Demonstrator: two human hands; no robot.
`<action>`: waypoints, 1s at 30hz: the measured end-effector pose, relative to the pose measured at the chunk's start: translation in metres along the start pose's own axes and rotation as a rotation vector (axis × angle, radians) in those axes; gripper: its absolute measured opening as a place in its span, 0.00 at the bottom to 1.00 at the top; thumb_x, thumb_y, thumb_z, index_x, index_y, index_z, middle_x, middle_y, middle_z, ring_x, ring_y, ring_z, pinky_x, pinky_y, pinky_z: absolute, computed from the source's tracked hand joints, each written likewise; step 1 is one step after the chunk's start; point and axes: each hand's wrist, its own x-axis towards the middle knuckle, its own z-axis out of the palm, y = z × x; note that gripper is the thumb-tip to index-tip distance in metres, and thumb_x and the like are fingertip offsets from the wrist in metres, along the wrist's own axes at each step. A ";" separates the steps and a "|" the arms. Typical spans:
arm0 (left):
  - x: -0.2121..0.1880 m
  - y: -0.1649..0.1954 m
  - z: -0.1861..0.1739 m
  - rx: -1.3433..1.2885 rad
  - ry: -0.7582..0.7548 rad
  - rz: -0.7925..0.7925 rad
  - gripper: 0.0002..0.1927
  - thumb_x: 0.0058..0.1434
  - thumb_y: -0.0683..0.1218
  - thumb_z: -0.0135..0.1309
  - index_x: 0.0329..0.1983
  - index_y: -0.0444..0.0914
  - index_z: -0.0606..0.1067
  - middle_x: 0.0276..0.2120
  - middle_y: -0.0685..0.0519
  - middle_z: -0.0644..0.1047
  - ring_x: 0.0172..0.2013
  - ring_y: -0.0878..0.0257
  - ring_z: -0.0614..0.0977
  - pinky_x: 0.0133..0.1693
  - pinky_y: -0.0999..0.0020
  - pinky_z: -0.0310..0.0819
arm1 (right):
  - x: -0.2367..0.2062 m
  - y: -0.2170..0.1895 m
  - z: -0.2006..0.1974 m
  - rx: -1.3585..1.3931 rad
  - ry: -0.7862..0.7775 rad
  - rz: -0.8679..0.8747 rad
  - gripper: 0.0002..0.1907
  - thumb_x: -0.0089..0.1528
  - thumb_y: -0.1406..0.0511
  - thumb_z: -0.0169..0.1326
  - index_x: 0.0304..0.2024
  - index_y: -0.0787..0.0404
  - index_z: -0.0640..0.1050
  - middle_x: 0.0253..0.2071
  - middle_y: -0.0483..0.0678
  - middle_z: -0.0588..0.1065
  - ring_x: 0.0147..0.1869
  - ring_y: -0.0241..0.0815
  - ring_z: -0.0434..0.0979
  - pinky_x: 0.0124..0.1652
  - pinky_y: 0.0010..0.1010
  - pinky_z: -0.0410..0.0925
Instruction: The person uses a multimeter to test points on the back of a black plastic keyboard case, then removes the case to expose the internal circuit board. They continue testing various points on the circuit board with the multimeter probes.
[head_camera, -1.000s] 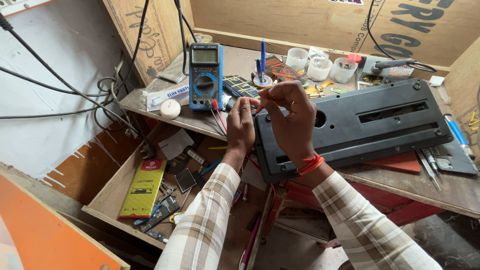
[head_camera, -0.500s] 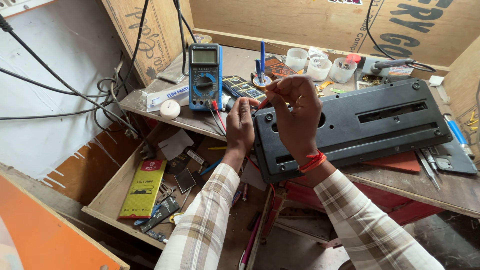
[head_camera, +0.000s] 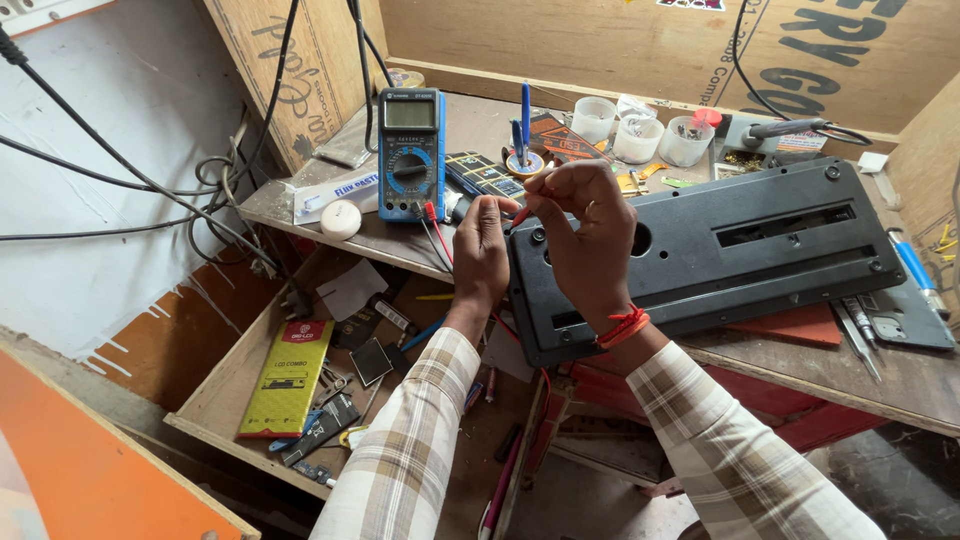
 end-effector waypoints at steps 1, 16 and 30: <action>0.001 0.000 -0.001 -0.002 0.001 0.002 0.23 0.77 0.54 0.34 0.39 0.39 0.77 0.16 0.60 0.63 0.19 0.72 0.62 0.23 0.71 0.57 | 0.001 0.001 0.001 -0.003 0.002 0.005 0.12 0.67 0.81 0.56 0.46 0.66 0.68 0.45 0.50 0.76 0.51 0.35 0.80 0.50 0.28 0.78; 0.006 -0.004 -0.011 -0.019 0.014 0.070 0.22 0.77 0.53 0.35 0.39 0.38 0.77 0.18 0.60 0.66 0.21 0.72 0.64 0.26 0.72 0.60 | 0.007 0.003 0.014 0.100 0.044 0.063 0.14 0.66 0.82 0.55 0.47 0.66 0.67 0.45 0.51 0.75 0.47 0.36 0.80 0.46 0.28 0.79; 0.005 -0.004 -0.012 -0.031 0.005 0.081 0.23 0.78 0.54 0.34 0.40 0.38 0.77 0.19 0.60 0.66 0.21 0.73 0.64 0.26 0.72 0.60 | 0.003 0.005 0.013 0.029 0.041 0.034 0.13 0.66 0.81 0.57 0.47 0.65 0.68 0.46 0.50 0.76 0.52 0.35 0.79 0.51 0.27 0.78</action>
